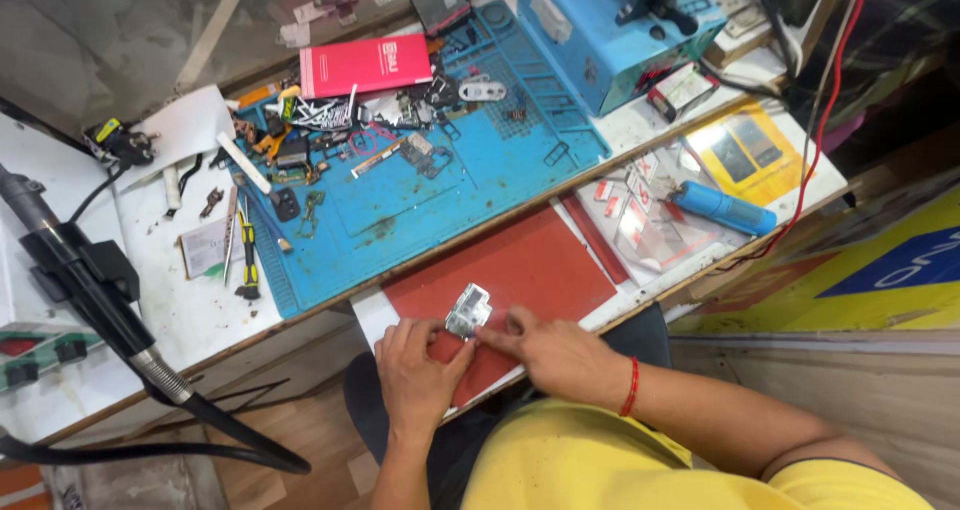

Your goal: The person cleans a small circuit board using a toothbrush and a liquid from a small bottle. They then use a hot air gun to heat the board and continue cleaning with the toothbrush. The person works on a red mat on a cluttered workbench.

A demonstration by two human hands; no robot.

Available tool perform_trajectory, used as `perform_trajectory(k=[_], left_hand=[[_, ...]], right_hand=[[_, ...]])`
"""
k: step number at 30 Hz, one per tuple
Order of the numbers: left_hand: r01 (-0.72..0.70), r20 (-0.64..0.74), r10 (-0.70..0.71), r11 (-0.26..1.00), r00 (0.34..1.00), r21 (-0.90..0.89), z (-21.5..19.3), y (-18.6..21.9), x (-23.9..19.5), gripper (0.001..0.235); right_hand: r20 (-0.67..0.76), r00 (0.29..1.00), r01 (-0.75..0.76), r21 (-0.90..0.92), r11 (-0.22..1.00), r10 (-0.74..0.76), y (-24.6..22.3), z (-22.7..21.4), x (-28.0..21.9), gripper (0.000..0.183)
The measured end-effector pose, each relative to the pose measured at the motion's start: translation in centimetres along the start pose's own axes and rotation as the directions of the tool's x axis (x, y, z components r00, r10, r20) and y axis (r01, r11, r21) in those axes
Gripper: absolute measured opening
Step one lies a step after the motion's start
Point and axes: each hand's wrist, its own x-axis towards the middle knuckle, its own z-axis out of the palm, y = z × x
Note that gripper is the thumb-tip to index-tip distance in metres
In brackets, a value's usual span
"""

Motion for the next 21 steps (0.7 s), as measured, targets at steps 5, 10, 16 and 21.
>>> perform_trajectory(k=[5, 10, 16, 21], left_hand=[[0.009, -0.002, -0.009, 1.000, 1.000, -0.022, 0.0, 0.1, 0.1, 0.041], [0.021, 0.008, -0.021, 0.999, 1.000, -0.026, 0.1, -0.2, -0.2, 0.043], [-0.022, -0.028, 0.022, 1.000, 0.999, -0.013, 0.2, -0.3, -0.5, 0.041], [-0.041, -0.033, 0.041, 0.999, 0.999, 0.011, 0.3, -0.7, -0.1, 0.038]], right_hand=[[-0.045, 0.999, -0.026, 0.000, 1.000, 0.026, 0.0, -0.2, 0.5, 0.062], [-0.220, 0.974, -0.051, -0.012, 0.999, 0.047, 0.5, 0.2, 1.2, 0.064], [-0.112, 0.994, 0.017, 0.018, 1.000, -0.015, 0.2, 0.3, 0.6, 0.059], [-0.046, 0.998, 0.050, -0.060, 0.997, -0.053, 0.1, 0.7, 0.9, 0.059]])
